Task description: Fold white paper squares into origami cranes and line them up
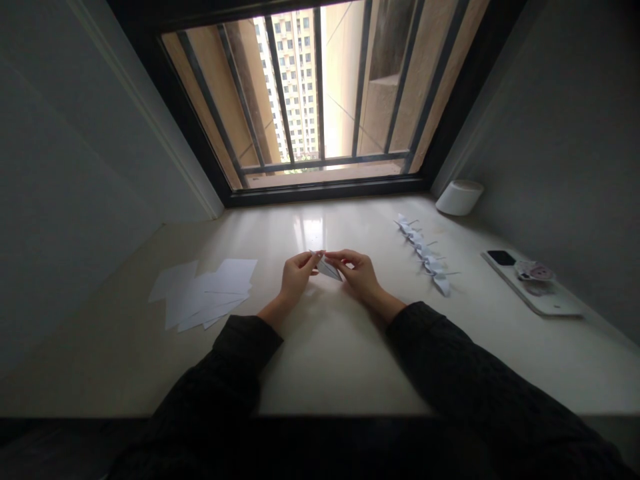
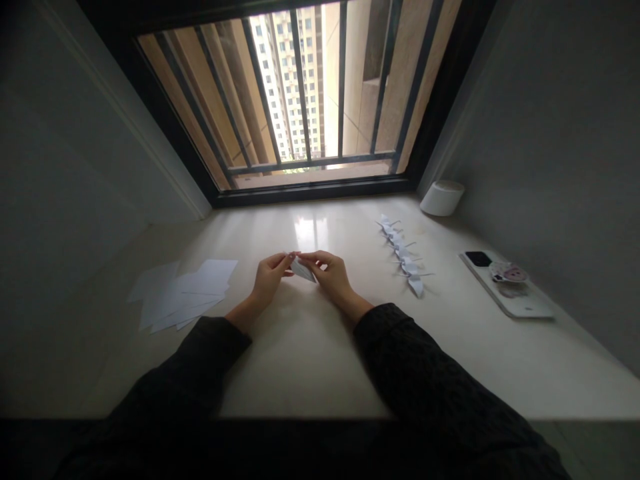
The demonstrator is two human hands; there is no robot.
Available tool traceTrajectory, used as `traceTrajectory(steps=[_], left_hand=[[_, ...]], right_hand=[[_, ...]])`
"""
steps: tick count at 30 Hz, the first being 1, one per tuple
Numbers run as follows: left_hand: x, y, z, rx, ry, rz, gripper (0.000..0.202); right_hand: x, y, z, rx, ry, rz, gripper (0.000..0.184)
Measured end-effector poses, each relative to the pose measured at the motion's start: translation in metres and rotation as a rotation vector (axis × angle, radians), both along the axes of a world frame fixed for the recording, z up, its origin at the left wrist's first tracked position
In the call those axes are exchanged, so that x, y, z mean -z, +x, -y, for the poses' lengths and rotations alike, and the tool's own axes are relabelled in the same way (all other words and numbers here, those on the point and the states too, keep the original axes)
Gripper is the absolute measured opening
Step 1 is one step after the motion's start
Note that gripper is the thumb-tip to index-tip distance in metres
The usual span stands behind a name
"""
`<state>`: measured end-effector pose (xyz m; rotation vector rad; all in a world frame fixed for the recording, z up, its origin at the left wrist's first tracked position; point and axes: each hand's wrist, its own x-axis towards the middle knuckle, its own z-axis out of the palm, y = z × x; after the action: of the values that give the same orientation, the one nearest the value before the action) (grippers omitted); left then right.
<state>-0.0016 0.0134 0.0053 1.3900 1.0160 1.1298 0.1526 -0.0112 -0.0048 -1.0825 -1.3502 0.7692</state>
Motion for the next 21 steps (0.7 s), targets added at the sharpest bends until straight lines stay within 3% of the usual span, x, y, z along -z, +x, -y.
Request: traceTrajectory(steps=[5,11,21], left_hand=[[-0.0017,0.0004,-0.001,-0.021,-0.075,0.09,0.039],[-0.0046,0.0017,0.0013,-0.04,-0.13,0.166,0.037],[-0.0069,0.0034,0.0039,-0.089,-0.2,0.286,0.031]], right_hand=[[0.0013,0.0017,-0.0012,0.021,-0.049,0.022,0.036],[0.0044,0.0006,-0.0039,-0.026,-0.188,-0.12,0.031],[0.0,-0.0043,-0.0013,-0.124,-0.235,-0.291,0.028]])
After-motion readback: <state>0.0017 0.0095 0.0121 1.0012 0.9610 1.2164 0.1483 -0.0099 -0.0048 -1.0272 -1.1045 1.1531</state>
